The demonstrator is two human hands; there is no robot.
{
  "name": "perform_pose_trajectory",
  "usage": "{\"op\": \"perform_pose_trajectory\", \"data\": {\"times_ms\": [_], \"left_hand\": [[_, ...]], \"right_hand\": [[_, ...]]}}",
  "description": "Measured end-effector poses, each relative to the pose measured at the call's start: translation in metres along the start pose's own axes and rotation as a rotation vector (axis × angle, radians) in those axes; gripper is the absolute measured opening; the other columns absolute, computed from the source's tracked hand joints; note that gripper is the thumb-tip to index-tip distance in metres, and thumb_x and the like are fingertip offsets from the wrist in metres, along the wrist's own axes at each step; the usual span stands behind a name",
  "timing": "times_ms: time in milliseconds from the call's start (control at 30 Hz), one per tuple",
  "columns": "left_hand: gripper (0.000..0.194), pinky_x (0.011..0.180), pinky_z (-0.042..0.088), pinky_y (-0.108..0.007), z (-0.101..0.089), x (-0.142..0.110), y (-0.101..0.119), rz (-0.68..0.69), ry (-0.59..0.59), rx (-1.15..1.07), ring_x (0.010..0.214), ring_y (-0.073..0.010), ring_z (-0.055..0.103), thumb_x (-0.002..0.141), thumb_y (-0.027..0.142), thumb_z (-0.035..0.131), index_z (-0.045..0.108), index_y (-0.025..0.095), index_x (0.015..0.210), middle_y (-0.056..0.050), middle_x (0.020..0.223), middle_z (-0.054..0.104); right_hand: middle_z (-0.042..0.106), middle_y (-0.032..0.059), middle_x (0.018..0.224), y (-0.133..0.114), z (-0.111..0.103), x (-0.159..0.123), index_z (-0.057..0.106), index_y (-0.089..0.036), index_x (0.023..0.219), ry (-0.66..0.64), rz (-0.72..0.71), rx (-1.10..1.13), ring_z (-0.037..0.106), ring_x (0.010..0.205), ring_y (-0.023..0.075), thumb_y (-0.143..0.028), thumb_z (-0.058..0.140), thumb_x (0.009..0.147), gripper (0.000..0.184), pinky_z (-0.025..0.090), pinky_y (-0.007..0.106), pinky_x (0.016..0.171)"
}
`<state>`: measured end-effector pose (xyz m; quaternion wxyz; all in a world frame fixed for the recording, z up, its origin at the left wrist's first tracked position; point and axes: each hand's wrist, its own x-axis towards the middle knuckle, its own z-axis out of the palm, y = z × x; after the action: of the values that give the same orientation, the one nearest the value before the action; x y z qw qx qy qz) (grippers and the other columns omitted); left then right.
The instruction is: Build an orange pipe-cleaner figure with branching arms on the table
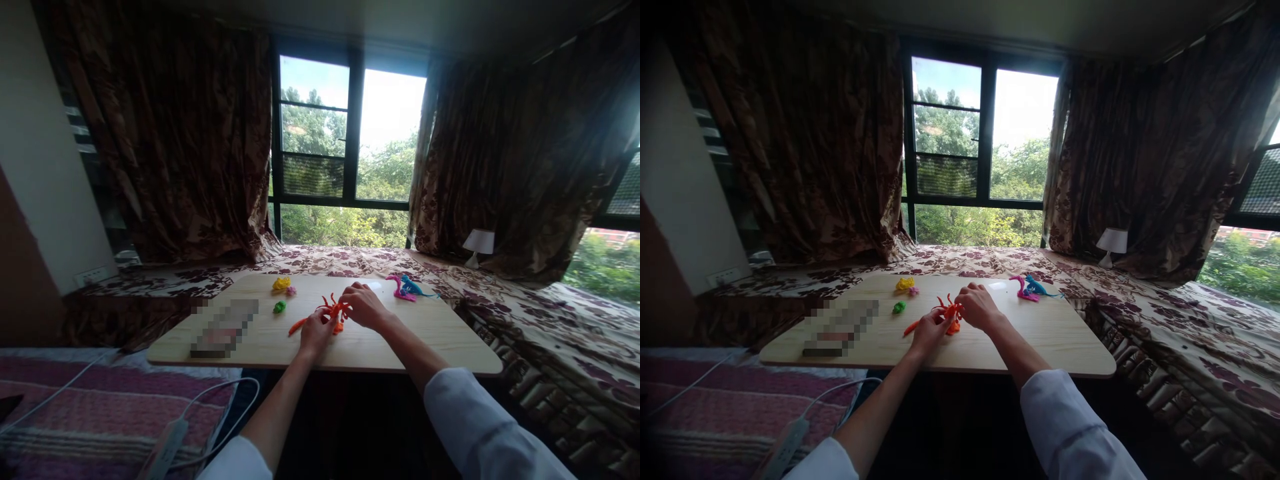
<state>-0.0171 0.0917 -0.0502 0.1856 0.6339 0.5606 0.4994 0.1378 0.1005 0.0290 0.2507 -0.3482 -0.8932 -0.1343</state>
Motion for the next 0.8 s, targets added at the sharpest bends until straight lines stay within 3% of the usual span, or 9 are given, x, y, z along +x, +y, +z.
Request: {"op": "perform_pose_trajectory", "data": {"times_ms": [300, 433, 500, 567, 700, 800], "left_hand": [[0.039, 0.052, 0.037, -0.022, -0.001, 0.000, -0.001, 0.017, -0.031, -0.008, 0.055, -0.0140, 0.059, 0.073, 0.051, 0.047, 0.062, 0.018, 0.088, -0.002, 0.064, 0.065], [0.040, 0.053, 0.038, -0.022, 0.000, -0.001, -0.001, 0.005, -0.017, 0.001, 0.056, -0.0144, 0.059, 0.073, 0.050, 0.047, 0.063, 0.016, 0.088, -0.002, 0.062, 0.064], [0.040, 0.053, 0.038, -0.022, 0.000, -0.001, 0.001, 0.005, -0.023, -0.014, 0.055, -0.0144, 0.059, 0.074, 0.050, 0.047, 0.064, 0.016, 0.087, -0.002, 0.061, 0.064], [0.040, 0.053, 0.039, -0.022, 0.000, 0.000, 0.004, 0.011, -0.040, -0.044, 0.056, -0.0144, 0.059, 0.075, 0.049, 0.046, 0.065, 0.017, 0.088, -0.002, 0.062, 0.065], [0.041, 0.056, 0.040, -0.022, 0.000, 0.002, 0.008, 0.031, -0.072, -0.064, 0.060, -0.0148, 0.060, 0.075, 0.048, 0.047, 0.065, 0.017, 0.092, -0.004, 0.067, 0.067], [0.043, 0.055, 0.039, -0.022, -0.001, 0.001, 0.009, -0.001, -0.067, -0.018, 0.060, -0.0155, 0.060, 0.073, 0.049, 0.049, 0.064, 0.016, 0.095, -0.004, 0.066, 0.067]], "right_hand": [[0.064, 0.0027, 0.082, 0.000, 0.003, 0.000, 0.067, -0.023, 0.080, -0.030, -0.024, 0.013, 0.048, 0.084, 0.0177, -0.015, 0.055, 0.078, 0.015, 0.033, 0.029, 0.074], [0.063, 0.0046, 0.094, 0.002, -0.008, -0.004, 0.062, -0.022, 0.098, -0.051, 0.004, 0.000, 0.048, 0.093, 0.0200, -0.016, 0.058, 0.075, 0.024, 0.034, 0.032, 0.079], [0.060, 0.0066, 0.104, 0.005, -0.017, -0.012, 0.054, -0.020, 0.111, -0.010, 0.037, 0.003, 0.045, 0.101, 0.0216, -0.014, 0.059, 0.072, 0.040, 0.034, 0.033, 0.083], [0.058, 0.0074, 0.109, 0.009, -0.025, -0.023, 0.050, -0.020, 0.117, 0.059, 0.094, 0.035, 0.044, 0.104, 0.0219, -0.013, 0.057, 0.073, 0.045, 0.035, 0.034, 0.085], [0.059, 0.0051, 0.102, 0.012, -0.030, -0.056, 0.056, -0.022, 0.108, 0.220, 0.238, 0.211, 0.051, 0.095, 0.0186, -0.015, 0.049, 0.078, 0.032, 0.039, 0.032, 0.083], [0.061, 0.0035, 0.093, 0.014, -0.015, -0.080, 0.058, -0.022, 0.103, 0.334, 0.360, 0.383, 0.056, 0.083, 0.0155, -0.018, 0.045, 0.080, 0.026, 0.043, 0.029, 0.076]]}}
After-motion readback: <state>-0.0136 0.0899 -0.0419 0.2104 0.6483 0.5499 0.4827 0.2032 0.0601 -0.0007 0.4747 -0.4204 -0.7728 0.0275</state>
